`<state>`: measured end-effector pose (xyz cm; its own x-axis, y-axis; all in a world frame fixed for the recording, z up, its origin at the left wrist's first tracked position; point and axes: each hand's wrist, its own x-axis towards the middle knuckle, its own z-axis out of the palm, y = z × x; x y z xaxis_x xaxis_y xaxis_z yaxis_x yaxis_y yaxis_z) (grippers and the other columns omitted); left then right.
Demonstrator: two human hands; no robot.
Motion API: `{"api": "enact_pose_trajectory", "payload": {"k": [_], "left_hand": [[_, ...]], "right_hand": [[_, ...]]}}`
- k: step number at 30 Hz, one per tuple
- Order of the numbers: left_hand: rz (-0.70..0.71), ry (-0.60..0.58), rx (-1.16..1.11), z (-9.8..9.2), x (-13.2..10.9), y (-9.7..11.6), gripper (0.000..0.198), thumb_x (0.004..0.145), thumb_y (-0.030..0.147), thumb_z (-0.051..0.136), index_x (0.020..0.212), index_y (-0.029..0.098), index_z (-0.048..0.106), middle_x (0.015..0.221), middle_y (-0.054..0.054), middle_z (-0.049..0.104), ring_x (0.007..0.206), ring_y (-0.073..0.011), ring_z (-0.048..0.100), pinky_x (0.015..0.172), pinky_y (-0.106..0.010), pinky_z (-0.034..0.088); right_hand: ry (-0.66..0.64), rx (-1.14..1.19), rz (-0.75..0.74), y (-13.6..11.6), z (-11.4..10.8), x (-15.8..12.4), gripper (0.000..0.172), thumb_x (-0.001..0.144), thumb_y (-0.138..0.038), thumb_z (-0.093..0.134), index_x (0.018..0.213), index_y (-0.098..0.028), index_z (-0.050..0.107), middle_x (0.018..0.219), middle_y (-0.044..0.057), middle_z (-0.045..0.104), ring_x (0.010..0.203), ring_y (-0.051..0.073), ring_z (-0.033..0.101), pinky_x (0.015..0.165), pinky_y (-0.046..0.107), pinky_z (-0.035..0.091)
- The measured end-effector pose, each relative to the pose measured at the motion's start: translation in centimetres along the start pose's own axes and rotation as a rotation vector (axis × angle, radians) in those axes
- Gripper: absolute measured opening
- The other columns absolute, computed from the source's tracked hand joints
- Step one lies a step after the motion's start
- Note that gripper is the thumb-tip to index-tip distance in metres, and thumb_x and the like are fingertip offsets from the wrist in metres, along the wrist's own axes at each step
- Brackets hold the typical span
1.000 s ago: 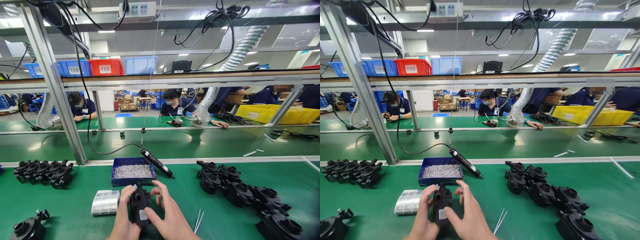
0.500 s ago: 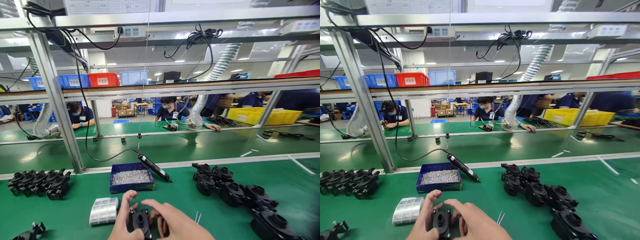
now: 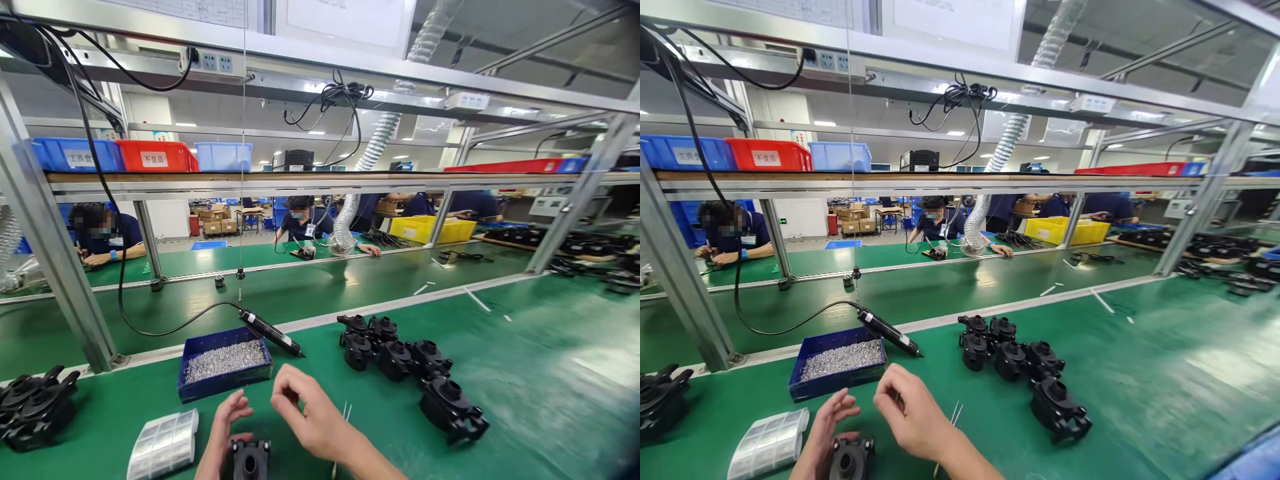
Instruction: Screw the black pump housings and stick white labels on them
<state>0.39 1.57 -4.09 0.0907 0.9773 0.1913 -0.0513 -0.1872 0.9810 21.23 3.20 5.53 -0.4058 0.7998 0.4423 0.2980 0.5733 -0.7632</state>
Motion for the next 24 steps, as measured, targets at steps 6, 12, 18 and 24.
{"api": "enact_pose_trajectory", "payload": {"k": [6, 12, 18, 24], "left_hand": [[0.171, -0.053, 0.145, -0.1, -0.7, -0.2, 0.051, 0.096, 0.072, 0.054, 0.115, 0.029, 0.073, 0.129, -0.012, 0.058, 0.115, -0.0338, 0.061, 0.082, -0.040, 0.060], [0.116, -0.066, 0.069, -0.2, -0.6, -0.5, 0.054, 0.097, 0.072, 0.051, 0.126, 0.030, 0.068, 0.128, -0.013, 0.059, 0.116, -0.0321, 0.064, 0.086, -0.041, 0.061], [0.010, -0.230, 0.107, 0.5, 3.0, -0.6, 0.061, 0.084, 0.075, 0.066, 0.130, 0.035, 0.066, 0.087, -0.006, 0.067, 0.074, -0.0279, 0.071, 0.072, -0.046, 0.064], [0.204, -0.248, 0.153, 2.4, 10.5, 0.6, 0.064, 0.068, 0.086, 0.073, 0.105, 0.033, 0.078, 0.069, -0.010, 0.064, 0.066, -0.0321, 0.065, 0.059, -0.047, 0.061]], "right_hand": [[-0.043, 0.001, 0.019, 1.3, 0.4, 0.0, 0.017, 0.085, -0.023, 0.077, 0.100, -0.021, 0.070, 0.090, 0.000, 0.059, 0.066, 0.013, 0.046, 0.063, 0.027, 0.036], [-0.041, -0.127, -0.092, -0.1, 1.8, -0.3, 0.012, 0.093, -0.020, 0.058, 0.082, -0.021, 0.061, 0.078, 0.000, 0.057, 0.069, 0.016, 0.052, 0.062, 0.029, 0.033], [0.315, -0.387, 0.000, 2.8, -4.3, 0.4, 0.026, 0.104, -0.038, 0.049, 0.103, -0.022, 0.069, 0.094, 0.007, 0.068, 0.083, 0.023, 0.063, 0.073, 0.034, 0.048], [0.634, -0.869, 0.560, 9.8, -14.9, -1.0, 0.059, 0.095, -0.043, 0.041, 0.142, -0.009, 0.049, 0.121, 0.021, 0.069, 0.109, 0.040, 0.065, 0.085, 0.050, 0.052]]}}
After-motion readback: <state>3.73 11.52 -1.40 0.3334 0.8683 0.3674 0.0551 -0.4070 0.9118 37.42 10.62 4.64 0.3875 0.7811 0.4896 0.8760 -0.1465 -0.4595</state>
